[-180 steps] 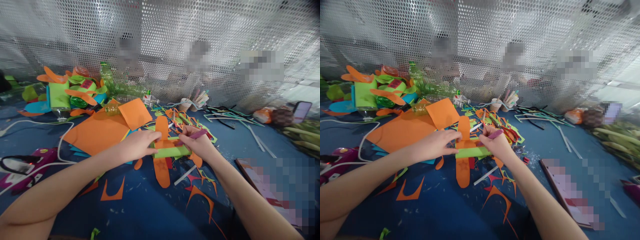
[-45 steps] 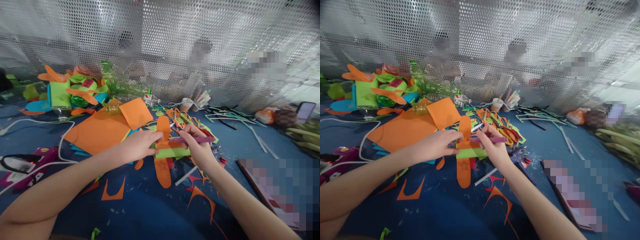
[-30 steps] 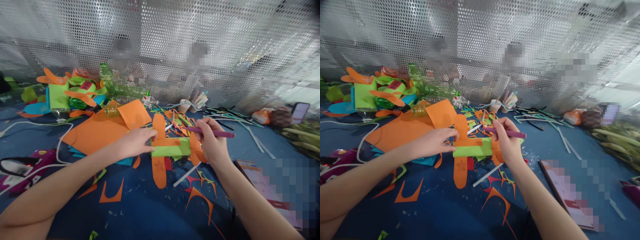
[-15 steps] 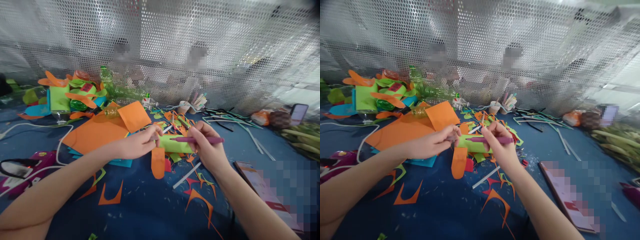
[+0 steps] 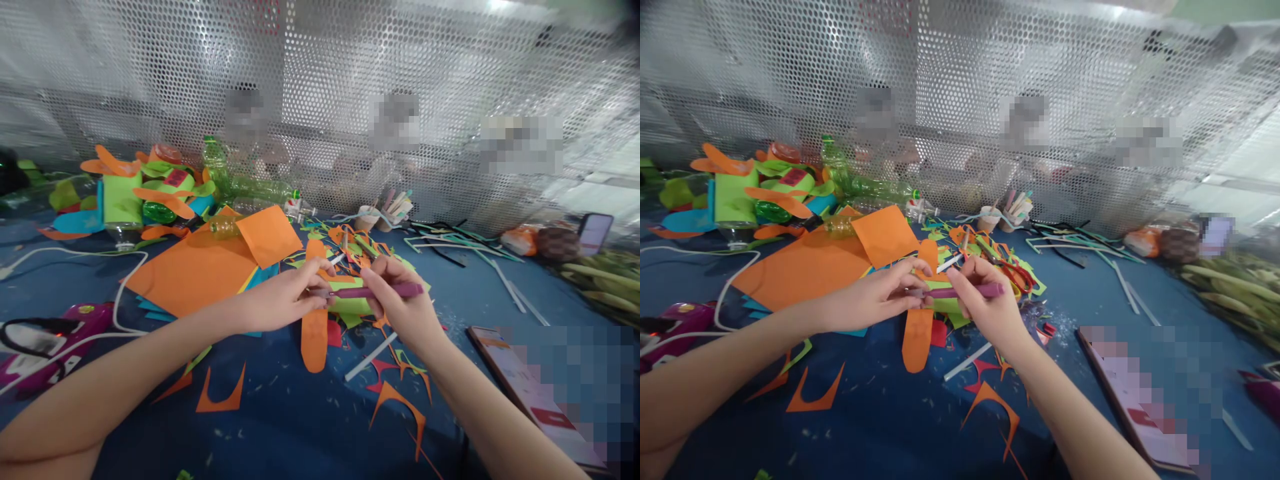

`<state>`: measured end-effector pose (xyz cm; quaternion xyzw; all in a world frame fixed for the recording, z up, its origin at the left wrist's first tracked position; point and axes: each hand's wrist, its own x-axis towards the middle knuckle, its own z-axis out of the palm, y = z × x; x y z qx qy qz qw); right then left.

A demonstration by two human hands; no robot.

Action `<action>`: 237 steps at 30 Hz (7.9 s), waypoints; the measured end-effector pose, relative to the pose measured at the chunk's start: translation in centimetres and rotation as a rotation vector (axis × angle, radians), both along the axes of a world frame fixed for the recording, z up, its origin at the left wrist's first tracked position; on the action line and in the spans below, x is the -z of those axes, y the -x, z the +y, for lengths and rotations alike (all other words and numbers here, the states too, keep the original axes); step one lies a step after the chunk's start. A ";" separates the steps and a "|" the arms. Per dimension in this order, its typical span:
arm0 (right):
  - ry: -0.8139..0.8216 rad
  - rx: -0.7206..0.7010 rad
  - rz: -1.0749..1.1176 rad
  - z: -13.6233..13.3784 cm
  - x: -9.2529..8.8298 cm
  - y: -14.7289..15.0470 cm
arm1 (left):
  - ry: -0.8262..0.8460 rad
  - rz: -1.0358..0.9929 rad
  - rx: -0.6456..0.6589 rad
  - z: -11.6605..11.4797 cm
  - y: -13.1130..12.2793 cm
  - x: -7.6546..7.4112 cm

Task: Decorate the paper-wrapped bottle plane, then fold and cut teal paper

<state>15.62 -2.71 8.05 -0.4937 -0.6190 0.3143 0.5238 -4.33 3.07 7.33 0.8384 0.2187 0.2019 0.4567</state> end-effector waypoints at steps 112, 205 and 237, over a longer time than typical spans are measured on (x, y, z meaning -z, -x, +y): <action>-0.431 0.538 -0.209 4.3 1.0 -6.4 | -0.049 -0.202 -0.337 12.1 -8.2 -2.5; 0.026 0.052 -0.063 1.2 2.4 0.5 | -0.814 0.089 -0.441 1.4 1.1 7.0; 0.125 0.072 -0.108 1.4 3.3 1.1 | -1.006 -0.039 -0.433 1.2 0.9 8.0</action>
